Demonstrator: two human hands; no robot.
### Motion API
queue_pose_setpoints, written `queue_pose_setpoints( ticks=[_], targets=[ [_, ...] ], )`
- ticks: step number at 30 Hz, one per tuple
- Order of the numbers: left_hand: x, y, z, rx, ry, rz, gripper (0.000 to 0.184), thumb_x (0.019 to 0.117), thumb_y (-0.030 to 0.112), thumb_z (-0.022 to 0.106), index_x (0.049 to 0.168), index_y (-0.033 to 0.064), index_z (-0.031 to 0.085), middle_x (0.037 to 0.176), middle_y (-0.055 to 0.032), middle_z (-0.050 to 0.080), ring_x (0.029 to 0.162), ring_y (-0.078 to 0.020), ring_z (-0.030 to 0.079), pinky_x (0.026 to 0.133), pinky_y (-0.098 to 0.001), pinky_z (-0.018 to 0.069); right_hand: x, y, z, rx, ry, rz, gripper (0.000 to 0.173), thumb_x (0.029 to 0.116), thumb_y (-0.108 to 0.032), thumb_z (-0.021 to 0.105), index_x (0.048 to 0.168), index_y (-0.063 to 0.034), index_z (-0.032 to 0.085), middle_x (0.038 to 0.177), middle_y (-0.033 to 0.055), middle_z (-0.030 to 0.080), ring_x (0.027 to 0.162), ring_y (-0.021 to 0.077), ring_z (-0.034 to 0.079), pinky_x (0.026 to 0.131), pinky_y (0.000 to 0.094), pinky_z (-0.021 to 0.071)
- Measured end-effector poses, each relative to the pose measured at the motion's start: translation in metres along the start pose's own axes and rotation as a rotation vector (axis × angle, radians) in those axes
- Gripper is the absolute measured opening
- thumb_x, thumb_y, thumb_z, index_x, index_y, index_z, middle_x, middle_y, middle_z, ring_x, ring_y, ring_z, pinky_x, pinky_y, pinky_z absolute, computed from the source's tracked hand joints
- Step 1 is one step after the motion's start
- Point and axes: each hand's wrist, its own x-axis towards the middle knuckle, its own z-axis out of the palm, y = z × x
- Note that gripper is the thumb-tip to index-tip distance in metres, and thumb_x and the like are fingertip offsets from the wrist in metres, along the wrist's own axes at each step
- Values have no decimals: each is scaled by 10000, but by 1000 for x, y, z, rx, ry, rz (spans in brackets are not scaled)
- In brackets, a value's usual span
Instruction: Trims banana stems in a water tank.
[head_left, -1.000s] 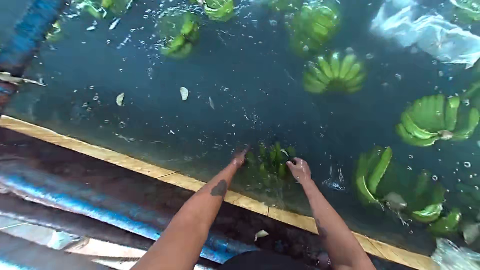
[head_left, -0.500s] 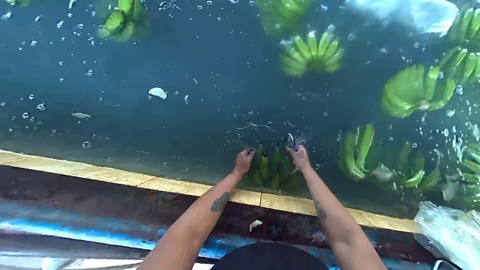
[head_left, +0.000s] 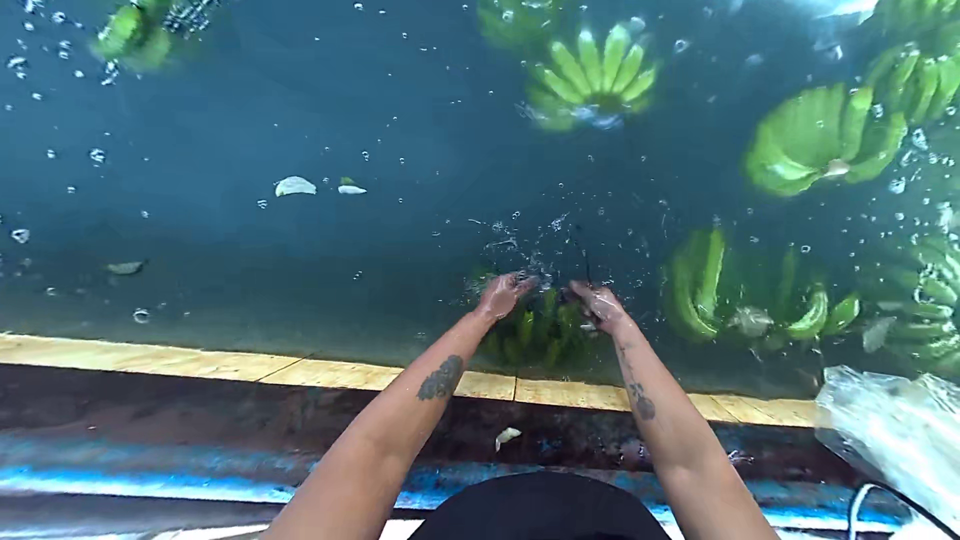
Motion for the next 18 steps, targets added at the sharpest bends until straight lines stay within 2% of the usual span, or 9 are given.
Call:
queue_pose_setpoints(
  ticks=[2,3,5,8,10,12,14,16,18],
  targets=[
    [1,0,-4,-21,-50,19,436,1089,322,489,1259,-43,655,1243,-219,676,1209,-299,630,1106,-498,431,-5,1,-6,-117,-89,-110,258,1036,-229,618,1152,1,611,738,-4,563,500,44,465,485,210,440],
    [0,-3,-7,-74,-62,15,410,1095,295,477,1231,-41,669,1197,-183,699,1148,-237,659,1077,-448,465,-8,3,-9,-191,-87,-136,253,1010,-213,658,1123,13,642,736,3,576,502,46,465,488,217,437],
    [-2,-10,-10,-230,-59,-49,347,1096,194,459,1200,-57,675,1134,-155,717,1032,-165,689,1009,-374,514,-9,13,-11,-279,15,-103,267,1000,-239,677,1085,14,673,755,21,578,520,58,447,507,241,416],
    [-4,2,-12,-373,-22,-269,352,1114,197,413,1231,-68,615,1104,-147,702,928,-163,692,900,-356,555,-3,22,-10,-236,107,-49,283,995,-234,685,1134,12,666,806,44,601,535,64,443,507,245,405],
    [0,4,-8,-331,-15,-362,379,1116,207,388,1286,-66,589,1171,-192,674,1001,-236,672,949,-424,530,-5,22,-9,-166,18,-83,276,985,-193,695,1160,16,651,827,38,621,543,51,475,512,226,432],
    [2,-5,-3,-265,-32,-257,422,1120,260,392,1279,-69,604,1182,-206,681,1045,-257,679,995,-446,517,-9,25,-12,-120,-109,-116,288,989,-151,680,1221,16,642,882,34,652,586,43,521,560,219,481],
    [-3,-19,3,-225,-55,18,414,1091,284,490,1266,-64,628,1195,-189,699,1104,-229,680,1045,-421,505,-9,28,-15,-141,-78,-114,258,985,-158,685,1189,-1,669,834,18,644,572,44,510,551,221,467],
    [-14,-28,5,-100,-106,219,512,942,315,725,1312,-20,614,1258,-179,676,1197,-249,640,1094,-454,475,-10,29,-14,-119,3,-85,240,990,-179,683,1152,-3,665,791,11,617,548,47,492,530,220,456],
    [-24,-17,3,132,-177,228,647,818,421,844,1311,63,626,1270,-157,667,1219,-292,620,1076,-543,462,-11,30,-6,-80,28,-71,241,990,-184,686,1124,15,656,748,12,609,508,43,479,494,214,447]
  ],
)
